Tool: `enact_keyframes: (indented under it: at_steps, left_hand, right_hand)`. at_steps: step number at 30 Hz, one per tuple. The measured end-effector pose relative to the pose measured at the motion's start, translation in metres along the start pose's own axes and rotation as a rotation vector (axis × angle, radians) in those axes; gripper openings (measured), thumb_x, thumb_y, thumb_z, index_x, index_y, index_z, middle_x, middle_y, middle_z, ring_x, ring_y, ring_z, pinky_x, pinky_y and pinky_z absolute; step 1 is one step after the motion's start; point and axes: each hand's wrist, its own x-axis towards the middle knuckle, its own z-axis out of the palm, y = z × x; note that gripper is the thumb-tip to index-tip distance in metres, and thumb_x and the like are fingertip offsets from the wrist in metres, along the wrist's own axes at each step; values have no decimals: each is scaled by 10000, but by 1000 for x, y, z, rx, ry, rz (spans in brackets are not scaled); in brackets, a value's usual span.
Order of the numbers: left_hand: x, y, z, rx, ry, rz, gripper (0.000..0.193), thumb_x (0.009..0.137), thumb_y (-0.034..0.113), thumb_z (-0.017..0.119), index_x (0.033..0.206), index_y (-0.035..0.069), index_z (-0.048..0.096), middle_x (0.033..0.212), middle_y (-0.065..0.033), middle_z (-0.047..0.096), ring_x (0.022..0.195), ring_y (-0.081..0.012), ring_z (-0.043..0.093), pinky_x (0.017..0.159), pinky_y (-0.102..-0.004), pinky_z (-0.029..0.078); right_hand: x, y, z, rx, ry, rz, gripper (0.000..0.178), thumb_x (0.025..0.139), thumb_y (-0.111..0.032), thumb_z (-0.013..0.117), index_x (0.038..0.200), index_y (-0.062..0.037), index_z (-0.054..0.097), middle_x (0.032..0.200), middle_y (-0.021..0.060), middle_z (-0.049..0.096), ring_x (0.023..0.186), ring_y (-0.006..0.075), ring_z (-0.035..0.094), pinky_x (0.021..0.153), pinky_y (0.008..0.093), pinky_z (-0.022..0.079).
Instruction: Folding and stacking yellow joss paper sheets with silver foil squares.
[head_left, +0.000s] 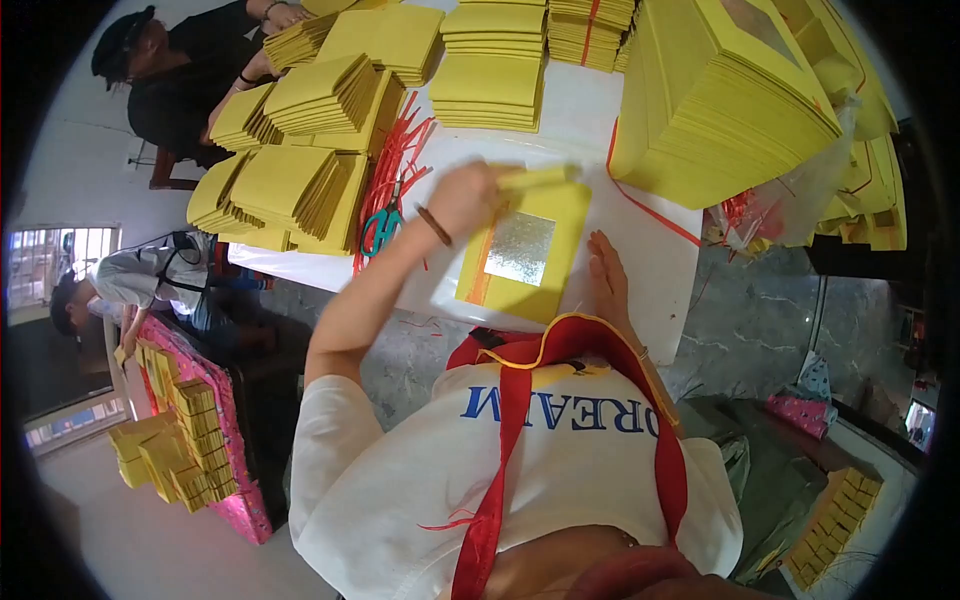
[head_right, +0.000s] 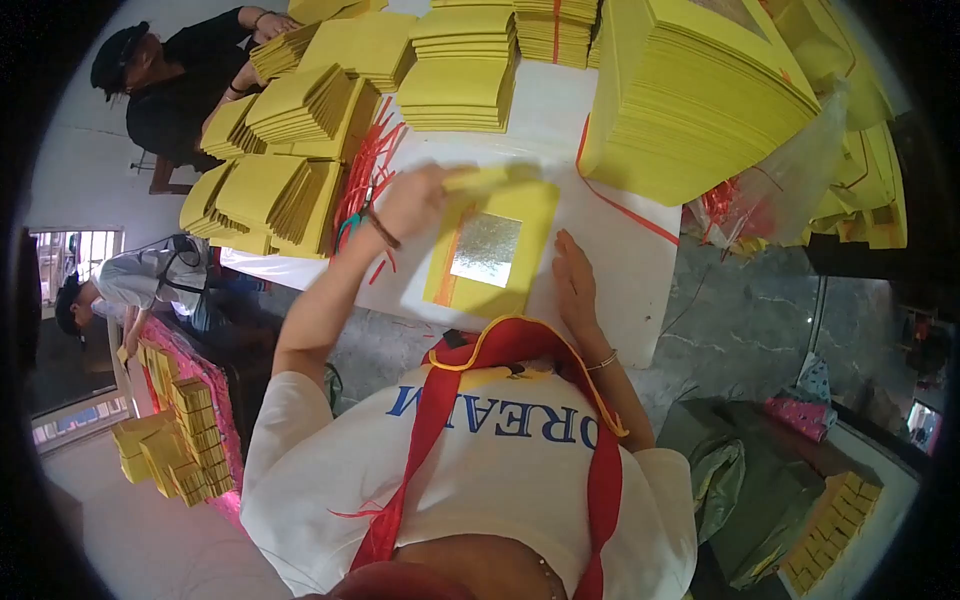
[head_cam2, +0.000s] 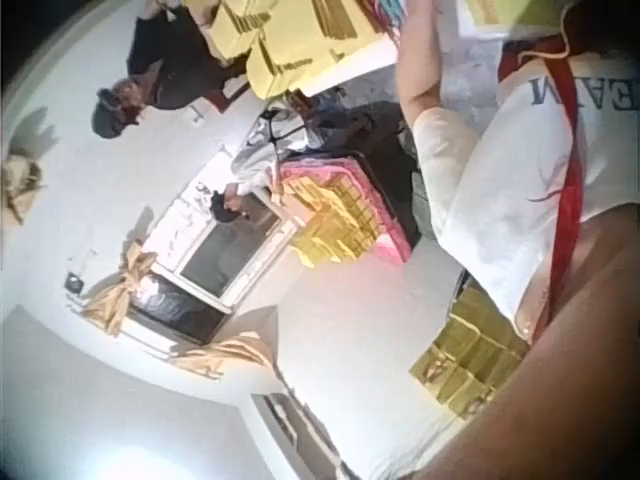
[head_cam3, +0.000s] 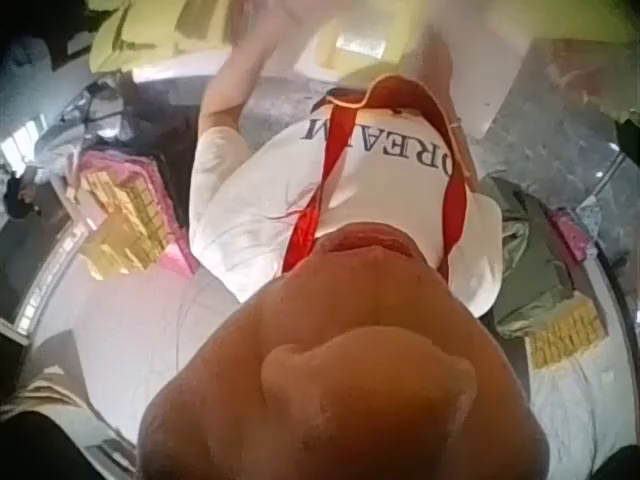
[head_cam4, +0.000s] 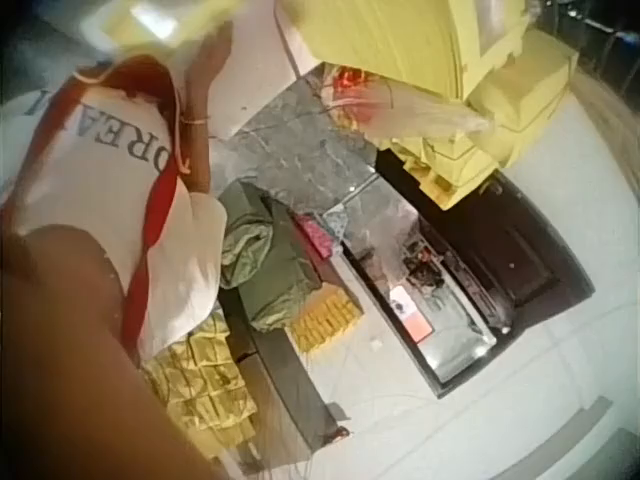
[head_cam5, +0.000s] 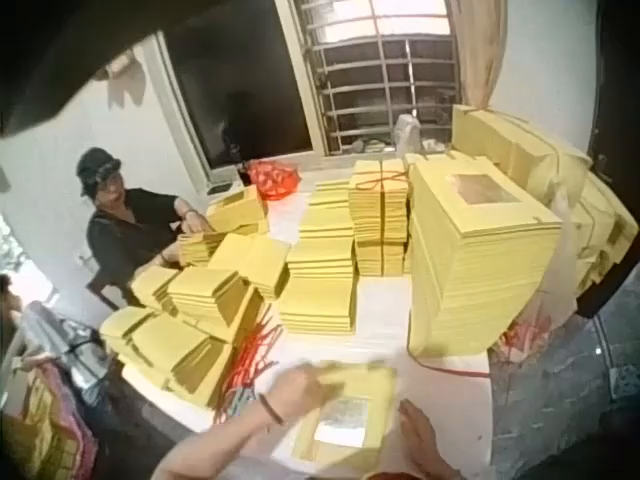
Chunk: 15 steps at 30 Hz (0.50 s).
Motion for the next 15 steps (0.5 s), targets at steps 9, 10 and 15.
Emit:
enact_keyframes:
  at_steps: [9, 10, 15]
  left_hand:
    - [116, -109, 4, 563, 428, 303, 487, 764, 78, 571, 1218, 246, 516, 1124, 21, 591, 992, -207, 531, 833, -408, 369]
    - [120, -120, 12, 638, 326, 231, 480, 776, 101, 569, 1222, 270, 509, 1145, 32, 578, 1002, -206, 527, 833, -430, 365]
    - [142, -137, 25, 845, 204, 260, 522, 755, 189, 600, 1255, 261, 464, 1218, -17, 536, 1074, -243, 509, 827, -461, 399]
  right_hand:
    - [-1, 5, 3, -446, 6, -158, 356, 891, -170, 481, 1217, -29, 498, 1207, 134, 542, 1143, 250, 473, 1016, 394, 274]
    - [0, 7, 3, -469, 17, -222, 340, 891, -167, 484, 1202, -35, 513, 1205, 128, 545, 1136, 247, 480, 1012, 395, 275]
    - [6, -1, 6, -502, 58, -276, 295, 885, -150, 498, 1160, -55, 547, 1190, 112, 559, 1114, 231, 504, 1007, 393, 280]
